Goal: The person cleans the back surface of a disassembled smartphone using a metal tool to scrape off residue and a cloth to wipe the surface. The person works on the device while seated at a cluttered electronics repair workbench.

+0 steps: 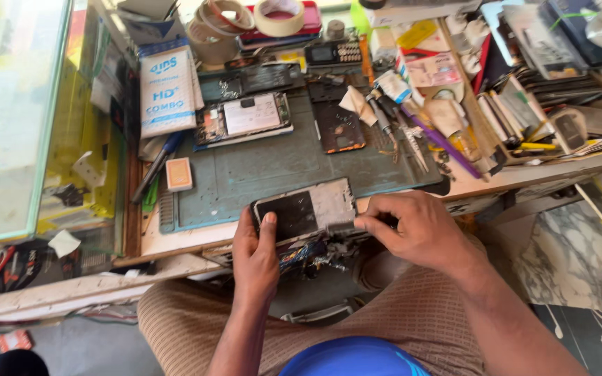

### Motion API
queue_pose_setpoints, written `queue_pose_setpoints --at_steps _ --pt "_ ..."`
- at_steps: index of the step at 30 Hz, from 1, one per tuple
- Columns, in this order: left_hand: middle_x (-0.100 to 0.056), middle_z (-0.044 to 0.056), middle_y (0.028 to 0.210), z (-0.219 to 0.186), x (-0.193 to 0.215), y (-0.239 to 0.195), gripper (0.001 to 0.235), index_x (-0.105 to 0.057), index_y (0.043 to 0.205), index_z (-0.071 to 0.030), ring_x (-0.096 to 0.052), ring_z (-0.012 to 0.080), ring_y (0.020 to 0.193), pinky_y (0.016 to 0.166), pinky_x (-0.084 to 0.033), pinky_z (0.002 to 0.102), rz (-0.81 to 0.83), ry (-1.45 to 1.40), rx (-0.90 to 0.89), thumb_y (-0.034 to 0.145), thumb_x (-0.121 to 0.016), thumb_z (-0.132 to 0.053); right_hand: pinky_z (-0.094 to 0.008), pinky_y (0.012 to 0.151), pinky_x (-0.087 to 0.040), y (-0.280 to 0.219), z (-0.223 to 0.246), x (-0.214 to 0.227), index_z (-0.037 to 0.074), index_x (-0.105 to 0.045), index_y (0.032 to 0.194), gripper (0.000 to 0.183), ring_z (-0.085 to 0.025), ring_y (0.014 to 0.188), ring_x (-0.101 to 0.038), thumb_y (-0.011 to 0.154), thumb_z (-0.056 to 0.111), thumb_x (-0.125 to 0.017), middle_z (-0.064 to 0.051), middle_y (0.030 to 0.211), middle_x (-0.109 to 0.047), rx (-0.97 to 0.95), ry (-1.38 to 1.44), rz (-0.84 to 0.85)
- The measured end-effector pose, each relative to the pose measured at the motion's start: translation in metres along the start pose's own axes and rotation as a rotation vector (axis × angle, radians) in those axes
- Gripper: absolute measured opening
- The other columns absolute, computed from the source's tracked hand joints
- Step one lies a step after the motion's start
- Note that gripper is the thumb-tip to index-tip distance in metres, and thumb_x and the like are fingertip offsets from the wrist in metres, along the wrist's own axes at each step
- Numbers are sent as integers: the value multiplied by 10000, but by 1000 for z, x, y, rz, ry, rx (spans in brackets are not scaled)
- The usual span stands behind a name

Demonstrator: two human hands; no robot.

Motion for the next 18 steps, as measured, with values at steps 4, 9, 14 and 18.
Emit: queue_pose_setpoints --at_steps 4,9,14,18 --pt "-694 79 1099 9 0 -1 296 -573 1259 14 -624 131 986 876 -523 292 5 -16 84 1058 -535 -200 -420 582 -534 9 23 -24 135 -712 845 316 -285 667 -714 892 447 -734 -73 752 -732 116 36 -69" --pt "-683 78 1126 2 -3 -1 282 -600 1261 12 -600 123 1033 950 -500 280 43 -20 -16 1081 -546 -199 -454 656 -562 7 13 -26 173 -758 931 339 -324 719 -723 879 502 -693 -90 803 -760 106 -53 66" --pt "-689 75 1104 6 -2 1 282 -600 1253 -6 -615 125 1021 931 -509 283 27 32 42 1070 -533 -210 -473 710 -560 -8 -50 30 205 -763 900 314 -311 768 -732 858 499 -660 -77 797 -758 -261 -410 156" --pt "-689 74 1103 7 -1 -1 282 -596 1253 -8 -615 126 1023 930 -507 284 22 62 45 1069 -528 -210 -429 636 -563 -1 -9 -1 141 -736 869 389 -286 709 -696 913 525 -689 -75 767 -706 -109 -71 70"
Point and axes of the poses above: each hand's wrist, its own y-axis towards the middle knuckle, its own x-axis out of the back of the hand, z = x × y, the point moved 10 cm from there along y, towards the middle knuckle
